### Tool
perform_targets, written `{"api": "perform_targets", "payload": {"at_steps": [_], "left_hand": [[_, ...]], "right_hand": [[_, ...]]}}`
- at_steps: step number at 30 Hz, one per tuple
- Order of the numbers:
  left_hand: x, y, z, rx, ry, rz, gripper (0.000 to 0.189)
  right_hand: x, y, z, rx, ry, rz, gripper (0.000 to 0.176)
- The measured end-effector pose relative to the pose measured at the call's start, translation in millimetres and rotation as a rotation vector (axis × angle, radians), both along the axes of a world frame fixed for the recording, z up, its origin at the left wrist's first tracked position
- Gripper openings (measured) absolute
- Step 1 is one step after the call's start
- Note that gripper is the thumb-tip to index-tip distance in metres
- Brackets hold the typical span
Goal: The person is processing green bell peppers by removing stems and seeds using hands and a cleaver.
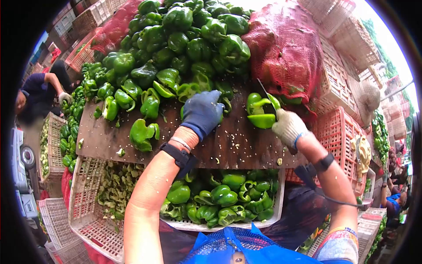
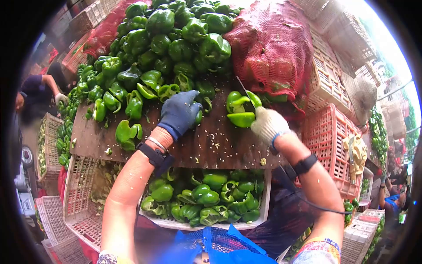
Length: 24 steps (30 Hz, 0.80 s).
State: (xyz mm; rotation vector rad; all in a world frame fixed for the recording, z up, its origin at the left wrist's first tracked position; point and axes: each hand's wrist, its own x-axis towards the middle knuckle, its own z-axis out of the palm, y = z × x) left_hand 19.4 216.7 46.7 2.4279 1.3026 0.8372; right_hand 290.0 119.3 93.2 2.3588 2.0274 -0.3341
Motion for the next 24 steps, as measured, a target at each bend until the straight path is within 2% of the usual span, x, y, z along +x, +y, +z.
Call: {"api": "perform_targets", "payload": {"at_steps": [2, 4, 5, 8, 9, 10, 12, 13, 15, 16, 18, 21, 23, 24], "left_hand": [[3, 1, -2, -0.005, 0.018, -0.005, 0.037], [10, 0, -3, -0.038, 0.017, 0.051, 0.039], [11, -9, 10, -0.066, 0.08, 0.106, 0.041], [13, -20, 13, 0.169, -0.013, 0.084, 0.044], [18, -24, 13, 0.209, -0.053, 0.051, 0.05], [24, -29, 11, 0.207, -0.077, 0.011, 0.052], [49, -33, 7, 0.208, -0.141, -0.079, 0.056], [65, -33, 1, 0.179, -0.159, -0.096, 0.06], [89, -38, -9, 0.048, -0.156, -0.171, 0.053], [99, -39, -6, -0.024, -0.11, -0.203, 0.051], [102, -52, -8, 0.016, -0.118, -0.181, 0.047], [98, -62, -6, 0.041, -0.038, -0.17, 0.045], [84, -56, 3, 0.061, 0.021, -0.194, 0.046], [75, -53, -6, 0.121, -0.052, -0.186, 0.045]], "right_hand": [[15, 31, -2, -0.05, -0.279, 0.408, 0.017], [-6, 48, 23, -0.198, -0.43, 0.622, 0.011], [-20, 49, 45, -0.368, -0.709, 0.858, 0.012], [-9, 39, 9, -0.243, -0.509, 0.494, 0.023], [-12, 29, 7, -0.18, -0.383, 0.379, 0.023], [-14, 20, 4, -0.106, -0.25, 0.273, 0.024], [-12, 11, 12, -0.155, -0.209, 0.163, 0.023], [-12, 15, 19, -0.276, -0.333, 0.334, 0.019], [-13, 23, 33, -0.451, -0.533, 0.724, 0.012], [-8, 27, 32, -0.484, -0.517, 0.734, 0.011], [38, 22, -34, -0.038, -0.411, 0.73, 0.017], [16, -5, -16, -0.149, 0.361, -0.229, 0.019], [35, -20, -26, 0.023, 0.248, 0.227, 0.022], [20, -31, -14, 0.02, 0.814, -0.272, 0.023]]}}
